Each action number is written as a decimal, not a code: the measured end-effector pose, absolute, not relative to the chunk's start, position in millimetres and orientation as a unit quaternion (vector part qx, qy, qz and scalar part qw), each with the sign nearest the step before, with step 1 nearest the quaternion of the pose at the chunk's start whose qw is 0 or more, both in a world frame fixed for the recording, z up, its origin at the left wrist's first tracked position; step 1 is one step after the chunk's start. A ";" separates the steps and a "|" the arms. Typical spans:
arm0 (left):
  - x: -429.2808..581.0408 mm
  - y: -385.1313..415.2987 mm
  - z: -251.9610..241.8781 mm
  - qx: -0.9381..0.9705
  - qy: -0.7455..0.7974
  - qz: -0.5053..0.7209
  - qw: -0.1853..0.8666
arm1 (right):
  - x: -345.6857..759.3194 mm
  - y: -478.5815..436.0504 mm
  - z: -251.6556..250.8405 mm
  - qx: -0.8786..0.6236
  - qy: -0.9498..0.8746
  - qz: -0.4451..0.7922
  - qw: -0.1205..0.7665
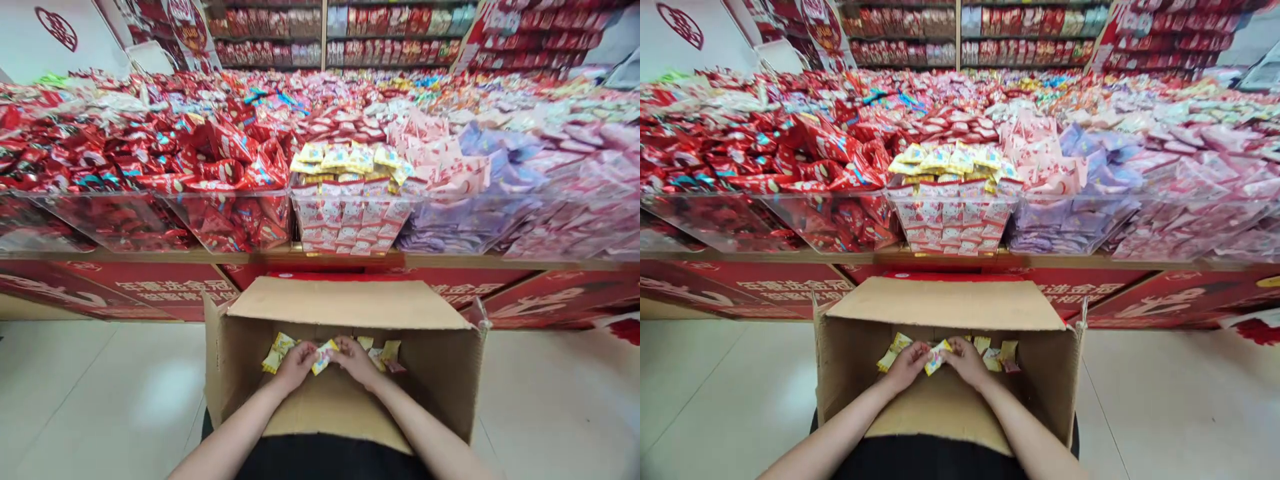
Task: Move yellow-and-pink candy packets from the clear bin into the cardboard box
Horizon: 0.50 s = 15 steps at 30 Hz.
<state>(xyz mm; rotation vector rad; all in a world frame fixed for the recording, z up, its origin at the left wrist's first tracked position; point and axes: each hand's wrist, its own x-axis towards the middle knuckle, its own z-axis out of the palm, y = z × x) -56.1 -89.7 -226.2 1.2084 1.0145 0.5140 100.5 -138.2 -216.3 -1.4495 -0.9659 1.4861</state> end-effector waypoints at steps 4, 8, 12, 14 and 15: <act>-56.7 -86.9 -221.7 0.541 0.453 0.240 0.667 | 99.2 -132.9 -214.8 -0.587 -0.426 0.552 0.411; -61.8 -76.6 -229.6 0.508 0.490 0.252 0.662 | 99.3 -133.4 -187.5 -0.636 -0.553 0.429 0.325; -66.6 -67.1 -251.8 0.474 0.527 0.249 0.660 | 112.1 -134.0 -100.6 -0.473 -0.753 0.412 0.198; -66.2 -65.3 -258.7 0.503 0.523 0.234 0.647 | 133.1 -124.9 -33.0 -0.442 -0.793 0.343 0.241; -65.6 -65.1 -259.8 0.518 0.522 0.219 0.641 | 147.8 -116.1 2.9 -0.464 -0.790 0.276 0.291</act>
